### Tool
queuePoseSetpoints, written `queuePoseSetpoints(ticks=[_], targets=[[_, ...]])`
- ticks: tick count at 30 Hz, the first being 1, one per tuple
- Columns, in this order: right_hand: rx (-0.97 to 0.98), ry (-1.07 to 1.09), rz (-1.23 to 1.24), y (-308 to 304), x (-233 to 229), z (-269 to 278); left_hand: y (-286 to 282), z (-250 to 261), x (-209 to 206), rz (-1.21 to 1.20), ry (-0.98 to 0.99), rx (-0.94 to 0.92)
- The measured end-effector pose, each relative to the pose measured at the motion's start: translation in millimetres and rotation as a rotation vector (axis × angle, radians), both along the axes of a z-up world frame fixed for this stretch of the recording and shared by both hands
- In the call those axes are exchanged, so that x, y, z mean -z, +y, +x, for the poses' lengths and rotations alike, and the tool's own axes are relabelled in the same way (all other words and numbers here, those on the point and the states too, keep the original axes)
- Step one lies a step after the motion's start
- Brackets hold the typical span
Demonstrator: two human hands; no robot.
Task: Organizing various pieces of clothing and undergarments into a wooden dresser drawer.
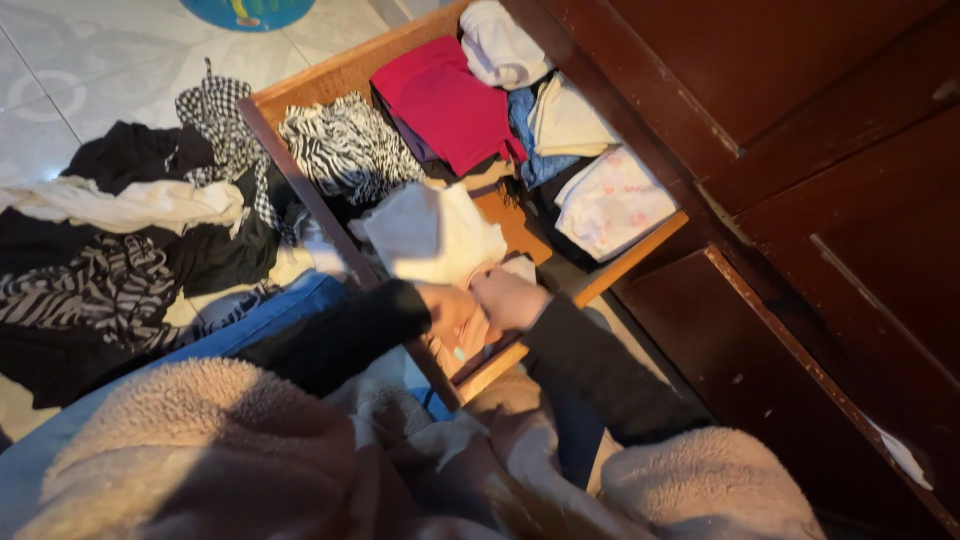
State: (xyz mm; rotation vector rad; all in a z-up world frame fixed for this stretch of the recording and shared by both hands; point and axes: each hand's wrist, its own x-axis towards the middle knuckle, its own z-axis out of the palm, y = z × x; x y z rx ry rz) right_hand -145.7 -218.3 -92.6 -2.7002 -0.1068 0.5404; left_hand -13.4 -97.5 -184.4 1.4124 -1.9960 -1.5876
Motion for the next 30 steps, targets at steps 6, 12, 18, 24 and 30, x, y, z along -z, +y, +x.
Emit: queuePoseSetpoints(ticks=[6, 12, 18, 24, 30], targets=[[0.190, 0.070, -0.384, 22, 42, 6, 13, -21, -1, -0.180, -0.666, -0.083], [0.197, 0.088, -0.135, 42, -58, -16, 46, 28, -63, -0.428, -0.199, -0.343], [0.214, 0.108, -0.272, 76, -106, -19, 48, 28, -204, -0.061, -0.940, -0.516], [-0.004, 0.208, -0.171, 52, -30, 6, 41, 72, -74, -0.053, -0.598, -0.584], [-0.237, 0.068, -0.021, 37, 9, 5, 49, 67, -109, -0.062, -0.757, -0.526]])
